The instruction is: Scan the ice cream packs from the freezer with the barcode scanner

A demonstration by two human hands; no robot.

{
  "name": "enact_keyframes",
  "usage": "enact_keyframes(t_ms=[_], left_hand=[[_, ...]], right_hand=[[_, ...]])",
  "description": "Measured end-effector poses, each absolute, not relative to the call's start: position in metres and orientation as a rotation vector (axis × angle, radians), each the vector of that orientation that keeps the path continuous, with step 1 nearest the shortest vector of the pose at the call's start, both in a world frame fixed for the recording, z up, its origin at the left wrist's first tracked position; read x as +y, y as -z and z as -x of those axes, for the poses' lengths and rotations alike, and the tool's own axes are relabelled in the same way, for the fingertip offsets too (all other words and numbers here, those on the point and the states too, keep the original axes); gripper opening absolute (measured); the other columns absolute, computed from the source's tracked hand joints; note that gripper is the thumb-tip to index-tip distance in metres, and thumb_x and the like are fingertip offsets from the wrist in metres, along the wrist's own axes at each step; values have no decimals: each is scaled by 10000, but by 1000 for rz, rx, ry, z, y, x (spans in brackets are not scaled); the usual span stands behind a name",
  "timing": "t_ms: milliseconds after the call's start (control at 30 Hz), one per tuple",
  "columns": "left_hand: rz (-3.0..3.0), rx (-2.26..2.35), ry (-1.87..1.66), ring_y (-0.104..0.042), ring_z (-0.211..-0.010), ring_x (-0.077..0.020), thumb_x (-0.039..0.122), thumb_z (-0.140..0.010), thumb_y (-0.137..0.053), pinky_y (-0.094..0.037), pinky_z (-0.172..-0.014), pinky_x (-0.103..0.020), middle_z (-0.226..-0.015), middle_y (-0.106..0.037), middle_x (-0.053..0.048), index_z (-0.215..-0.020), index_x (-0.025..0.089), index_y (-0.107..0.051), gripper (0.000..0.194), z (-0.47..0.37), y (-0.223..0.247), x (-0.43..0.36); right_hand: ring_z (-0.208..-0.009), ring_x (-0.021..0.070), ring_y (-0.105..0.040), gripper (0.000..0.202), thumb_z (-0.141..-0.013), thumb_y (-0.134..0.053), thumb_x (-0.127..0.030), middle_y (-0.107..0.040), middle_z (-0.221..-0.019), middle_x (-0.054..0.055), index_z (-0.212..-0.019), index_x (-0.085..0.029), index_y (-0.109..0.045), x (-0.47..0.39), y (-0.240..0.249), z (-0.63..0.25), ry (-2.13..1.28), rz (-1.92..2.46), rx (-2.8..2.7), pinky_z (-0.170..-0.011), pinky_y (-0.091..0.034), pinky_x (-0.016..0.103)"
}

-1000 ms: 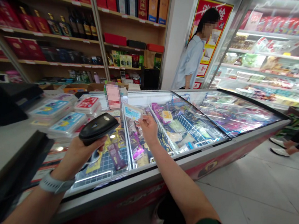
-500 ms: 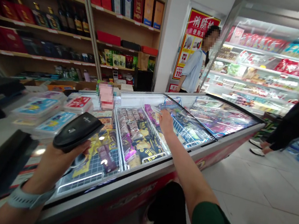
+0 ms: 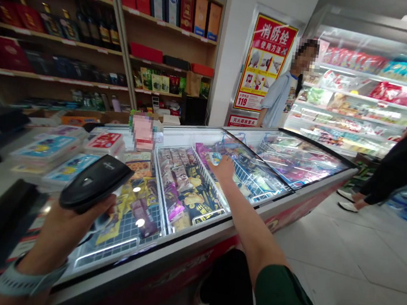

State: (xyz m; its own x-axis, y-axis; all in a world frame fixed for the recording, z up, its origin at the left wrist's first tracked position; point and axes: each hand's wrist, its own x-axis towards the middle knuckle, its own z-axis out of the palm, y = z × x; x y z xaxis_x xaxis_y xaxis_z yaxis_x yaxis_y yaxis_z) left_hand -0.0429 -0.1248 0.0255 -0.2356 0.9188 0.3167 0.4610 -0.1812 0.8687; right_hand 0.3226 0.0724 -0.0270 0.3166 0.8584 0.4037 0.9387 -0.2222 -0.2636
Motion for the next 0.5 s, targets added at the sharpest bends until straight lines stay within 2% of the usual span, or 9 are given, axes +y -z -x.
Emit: enact_keyframes(t_ms=[167, 367, 500], left_hand=[[-1569, 1638, -1447, -637, -632, -211, 574, -664, -698, -495, -598, -297, -633, -689, -26, -760, 176, -686, 409, 39, -27, -125], [-1705, 1722, -1374, -653, -660, -218, 529, -656, -704, -496, -594, -279, -649, -699, -20, -757, 177, -696, 366, 39, -44, -136], [-1745, 1775, -1288, -666, -670, -230, 548, -622, -718, -505, -597, -279, -706, -726, -26, -839, 177, -713, 429, 52, -51, -153]], right_hand=[[-1104, 342, -570, 574, -822, -640, -417, -608, -1147, 234, -1230, -57, -455, 82, 22, -302, 184, 2160, -1671, -936, -421, 404], [-1109, 331, -580, 574, -783, -681, -397, -623, -1144, 213, -1216, -76, -486, 107, 21, -262, 113, 2077, -1770, -954, -426, 394], [-1155, 339, -562, 584, -790, -678, -388, -607, -1178, 240, -1236, -67, -481, 124, 19, -240, 70, 2030, -1757, -971, -422, 421]])
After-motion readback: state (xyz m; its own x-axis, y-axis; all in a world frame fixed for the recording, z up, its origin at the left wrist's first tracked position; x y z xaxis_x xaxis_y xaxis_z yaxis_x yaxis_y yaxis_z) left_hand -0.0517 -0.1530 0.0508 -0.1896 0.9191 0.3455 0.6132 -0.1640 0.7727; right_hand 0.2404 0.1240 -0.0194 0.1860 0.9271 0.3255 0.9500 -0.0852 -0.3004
